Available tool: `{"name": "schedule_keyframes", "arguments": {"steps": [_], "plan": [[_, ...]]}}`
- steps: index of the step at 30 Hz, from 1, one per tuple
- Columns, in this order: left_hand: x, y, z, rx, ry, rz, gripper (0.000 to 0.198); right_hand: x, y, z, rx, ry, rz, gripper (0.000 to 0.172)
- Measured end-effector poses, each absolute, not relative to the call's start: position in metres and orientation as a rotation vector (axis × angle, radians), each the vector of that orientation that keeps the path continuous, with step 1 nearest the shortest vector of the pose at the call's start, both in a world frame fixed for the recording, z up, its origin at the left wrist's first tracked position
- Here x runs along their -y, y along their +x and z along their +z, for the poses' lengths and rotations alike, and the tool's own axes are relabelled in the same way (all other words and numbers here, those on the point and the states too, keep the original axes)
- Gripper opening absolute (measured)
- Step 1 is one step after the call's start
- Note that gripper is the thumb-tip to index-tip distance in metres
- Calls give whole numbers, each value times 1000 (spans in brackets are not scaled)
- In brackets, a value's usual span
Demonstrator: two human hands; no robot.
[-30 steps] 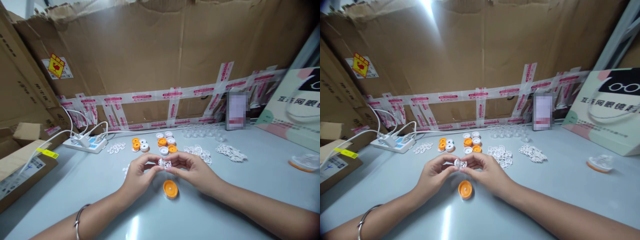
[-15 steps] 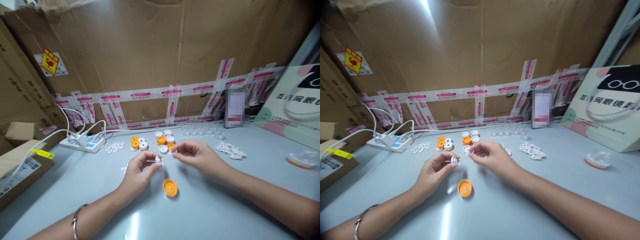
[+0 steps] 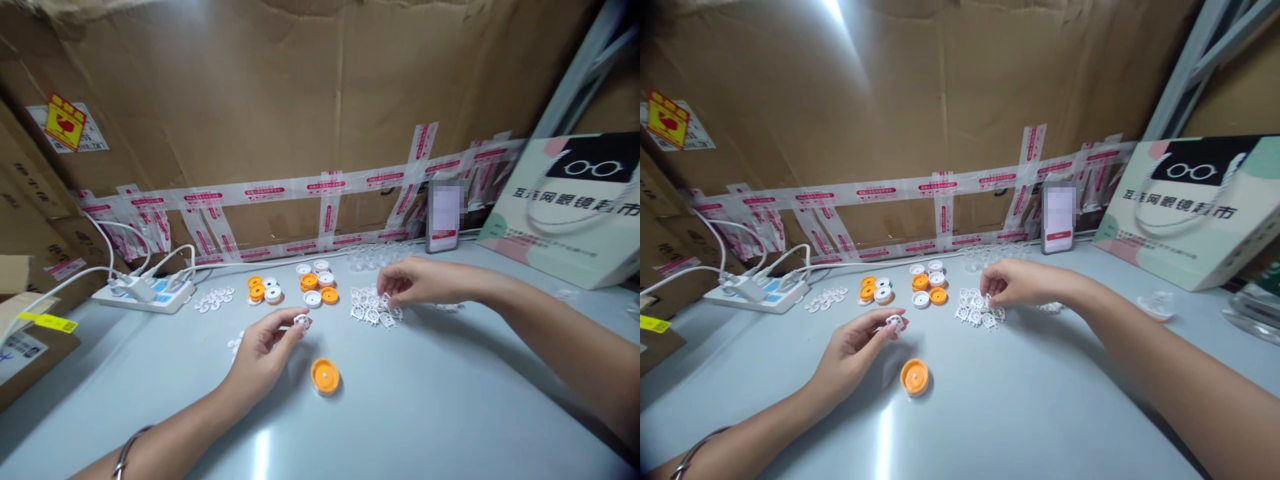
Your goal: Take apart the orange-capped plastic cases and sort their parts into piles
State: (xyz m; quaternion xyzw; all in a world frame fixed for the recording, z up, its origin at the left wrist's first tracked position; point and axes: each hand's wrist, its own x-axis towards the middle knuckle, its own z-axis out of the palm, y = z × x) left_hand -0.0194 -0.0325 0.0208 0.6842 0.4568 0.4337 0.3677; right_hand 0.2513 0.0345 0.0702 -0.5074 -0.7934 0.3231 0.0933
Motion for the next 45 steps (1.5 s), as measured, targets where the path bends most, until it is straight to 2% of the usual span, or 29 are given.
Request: {"name": "schedule_keyframes", "arguments": {"steps": [4, 8, 12, 18, 26, 32, 39, 45], "plan": [[32, -20, 22, -1133, 1813, 1166, 24, -36, 251, 70, 2398, -1531, 897, 13], [33, -19, 22, -1149, 1836, 1166, 23, -30, 236, 68, 2198, -1466, 796, 17], [35, -15, 23, -1053, 1632, 1216, 23, -8, 196, 54, 1971, -1106, 1111, 20], [38, -13, 24, -1021, 1567, 1265, 3, 22, 153, 29, 1680, -880, 1381, 13], [39, -20, 20, -1026, 1975, 1284, 23, 20, 150, 26, 1504, -899, 1408, 20], [36, -22, 19, -932, 2210, 1254, 30, 21, 152, 26, 1573, -945, 1394, 8], [37, -23, 19, -906, 2289, 1232, 32, 21, 155, 24, 1611, -912, 1384, 8], [36, -26, 20, -933, 2460, 1314, 24, 21, 153, 26, 1555, -918, 1523, 23]]}}
